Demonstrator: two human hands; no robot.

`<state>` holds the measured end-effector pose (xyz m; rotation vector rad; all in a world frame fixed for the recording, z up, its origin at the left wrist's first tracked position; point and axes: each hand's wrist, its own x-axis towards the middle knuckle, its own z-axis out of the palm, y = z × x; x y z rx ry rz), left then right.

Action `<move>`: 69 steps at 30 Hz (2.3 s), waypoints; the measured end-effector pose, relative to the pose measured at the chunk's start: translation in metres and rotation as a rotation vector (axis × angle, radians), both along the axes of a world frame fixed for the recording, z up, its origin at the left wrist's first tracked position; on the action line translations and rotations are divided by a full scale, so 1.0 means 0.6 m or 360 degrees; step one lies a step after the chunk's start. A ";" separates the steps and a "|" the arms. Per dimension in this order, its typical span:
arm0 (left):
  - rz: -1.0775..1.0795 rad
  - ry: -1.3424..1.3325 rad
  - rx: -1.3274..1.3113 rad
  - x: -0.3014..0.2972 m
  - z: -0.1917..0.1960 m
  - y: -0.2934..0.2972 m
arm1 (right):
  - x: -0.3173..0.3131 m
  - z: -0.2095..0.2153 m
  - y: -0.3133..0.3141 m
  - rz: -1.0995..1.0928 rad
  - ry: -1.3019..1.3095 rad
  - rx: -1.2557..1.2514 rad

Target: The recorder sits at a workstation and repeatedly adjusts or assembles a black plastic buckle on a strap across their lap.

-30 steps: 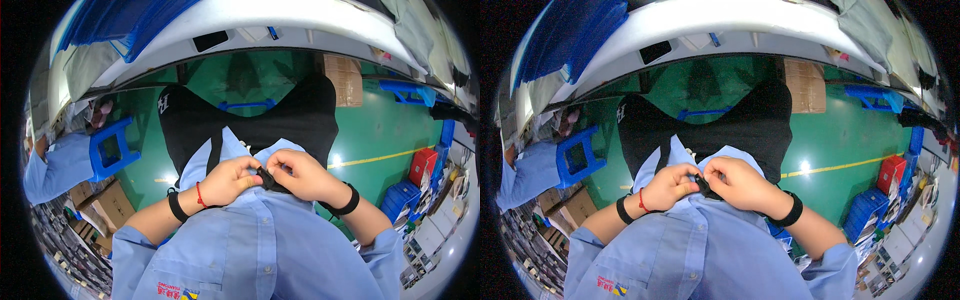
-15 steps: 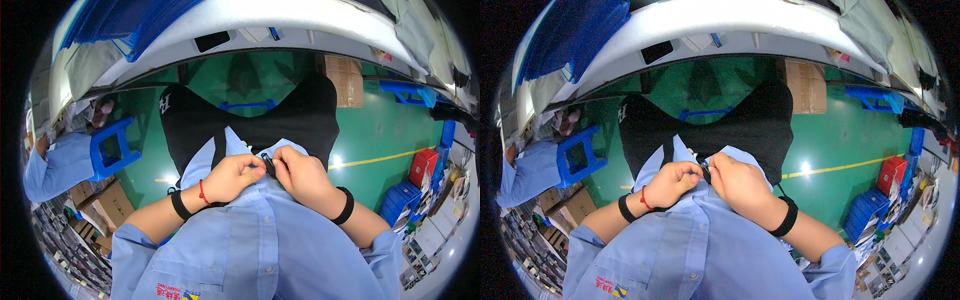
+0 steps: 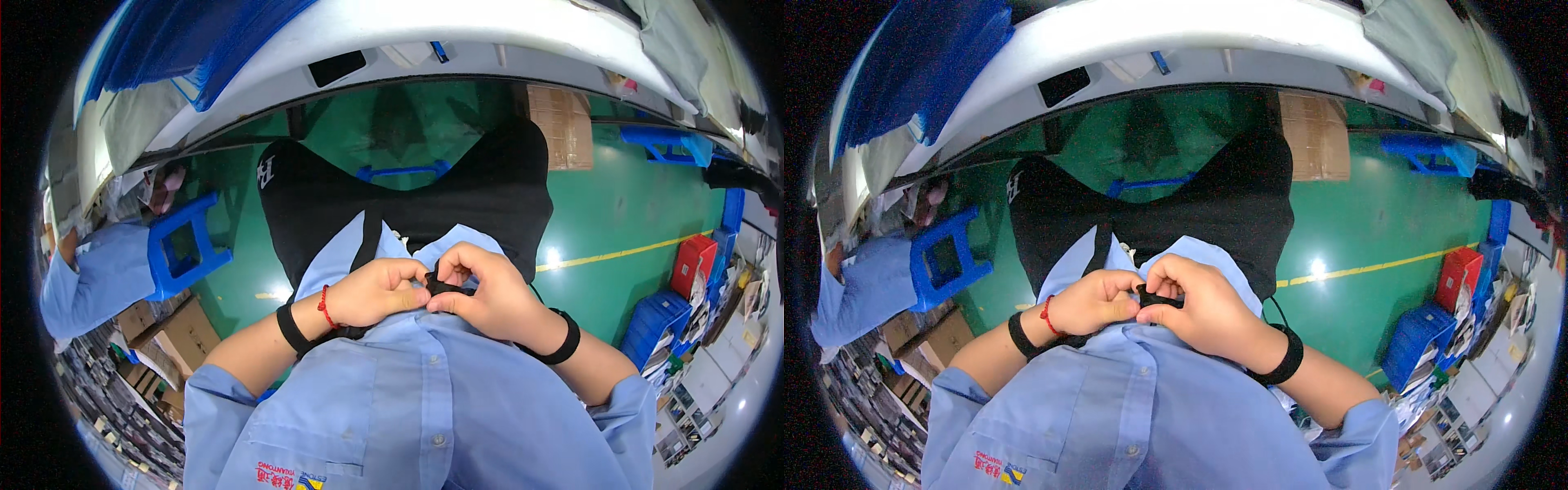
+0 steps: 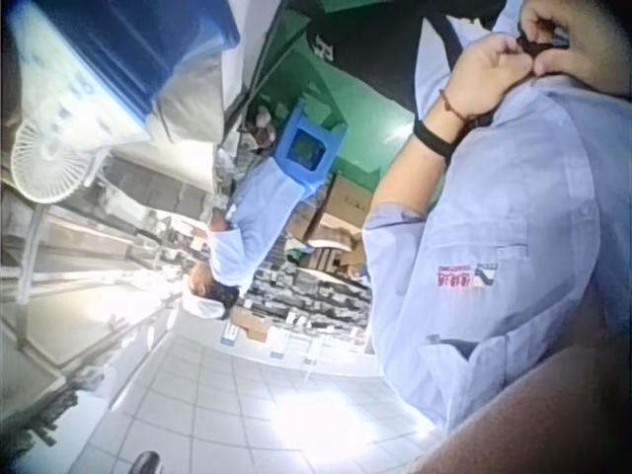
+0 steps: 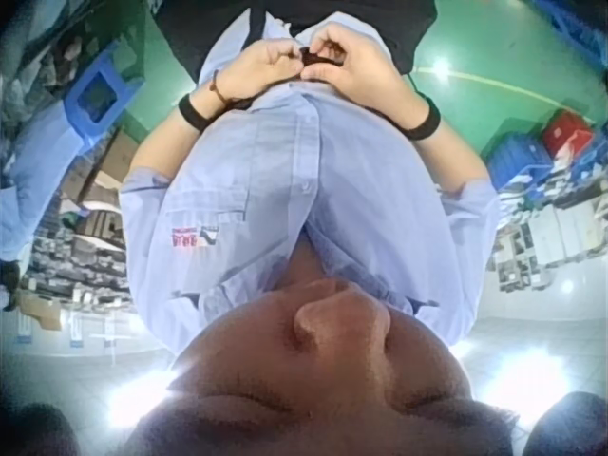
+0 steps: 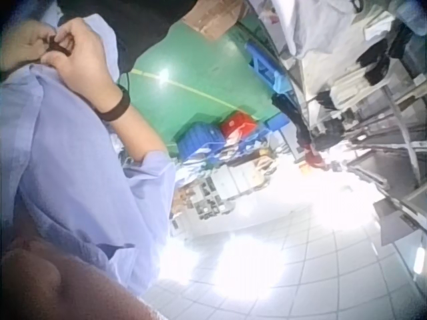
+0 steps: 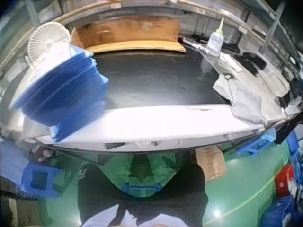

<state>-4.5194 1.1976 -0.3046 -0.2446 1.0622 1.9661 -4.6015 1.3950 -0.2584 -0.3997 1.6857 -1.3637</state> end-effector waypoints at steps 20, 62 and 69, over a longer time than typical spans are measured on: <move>0.0801 -0.0146 -0.0104 0.013 0.012 -0.015 | 0.007 -0.029 0.040 -0.0399 -0.0823 -0.0344; 0.0989 0.0303 -0.0799 -0.064 0.089 -0.026 | 0.061 0.032 -0.113 0.0189 -0.0626 0.0260; 0.0301 0.0562 -0.0876 0.049 0.086 -0.087 | 0.043 0.042 -0.114 0.0250 -0.0703 0.0233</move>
